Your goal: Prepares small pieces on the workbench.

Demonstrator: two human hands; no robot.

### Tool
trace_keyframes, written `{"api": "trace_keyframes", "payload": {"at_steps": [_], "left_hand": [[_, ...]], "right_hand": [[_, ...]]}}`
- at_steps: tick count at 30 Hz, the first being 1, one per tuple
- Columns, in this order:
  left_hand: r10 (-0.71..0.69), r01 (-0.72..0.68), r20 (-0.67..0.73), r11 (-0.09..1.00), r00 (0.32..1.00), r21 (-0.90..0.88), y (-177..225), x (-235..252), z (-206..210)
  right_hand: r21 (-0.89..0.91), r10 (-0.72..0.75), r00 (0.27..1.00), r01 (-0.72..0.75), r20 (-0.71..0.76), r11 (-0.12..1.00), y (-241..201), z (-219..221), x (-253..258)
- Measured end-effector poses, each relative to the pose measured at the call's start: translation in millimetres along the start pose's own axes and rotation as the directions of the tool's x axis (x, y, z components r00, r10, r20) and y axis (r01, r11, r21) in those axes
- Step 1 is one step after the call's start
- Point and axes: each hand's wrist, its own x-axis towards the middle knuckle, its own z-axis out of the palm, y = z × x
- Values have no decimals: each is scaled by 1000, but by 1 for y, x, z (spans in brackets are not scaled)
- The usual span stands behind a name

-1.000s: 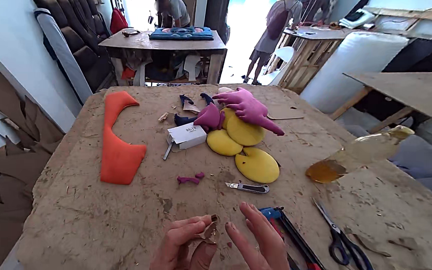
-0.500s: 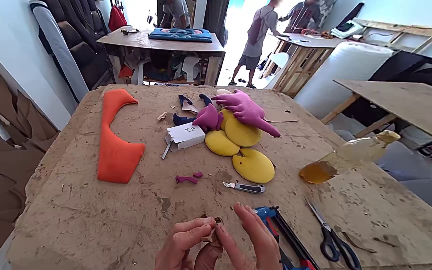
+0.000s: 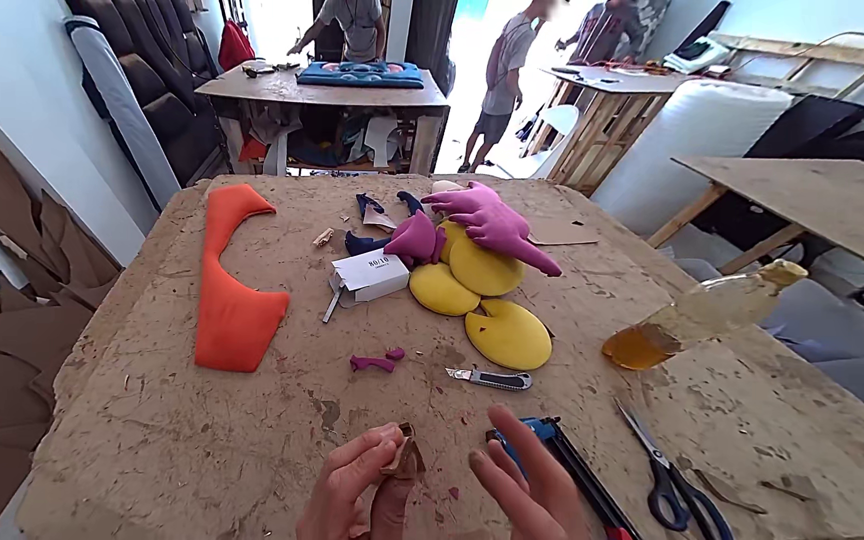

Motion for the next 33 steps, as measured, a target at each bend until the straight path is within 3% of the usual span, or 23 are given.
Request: {"api": "trace_keyframes", "payload": {"at_steps": [3,6,8,10,13,15,18,21,26,30,33], "left_hand": [[51,-51,17,999,999,-8,2,0,2],[82,-83,38,996,996,26,3,-1,4],[-52,55,62,998,997,-39,9,1,3],[-222,251,138,934,965,-255,16,8,0],[-375,501,333,680,865,-536,25,15,-6],[-399,574,413,564,819,-594,30,15,-7],[-431,604,427,510,795,-612,35,15,-8],[-482,635,426,462,766,-619,34,16,-12],[-486,661,455,464,746,-589,37,12,-12],[-497,663,450,443,742,-603,36,15,-19],[-503,679,467,426,727,-598,40,13,-19]], "right_hand": [[-68,18,1000,-17,11,998,9,13,-5],[86,-64,997,61,32,994,-2,25,-6],[193,-87,996,82,19,978,-11,14,-2],[116,-84,996,82,12,990,-5,-8,5],[-30,-108,993,109,39,994,17,-23,13],[-120,-187,980,194,66,974,24,-20,17],[-226,-311,943,330,116,917,28,-18,15],[-156,-292,950,307,113,939,26,-34,16],[-303,-402,896,442,186,844,31,-21,28],[-253,-402,894,443,200,860,19,-36,24],[-347,-415,883,467,218,813,25,-27,34]]}}
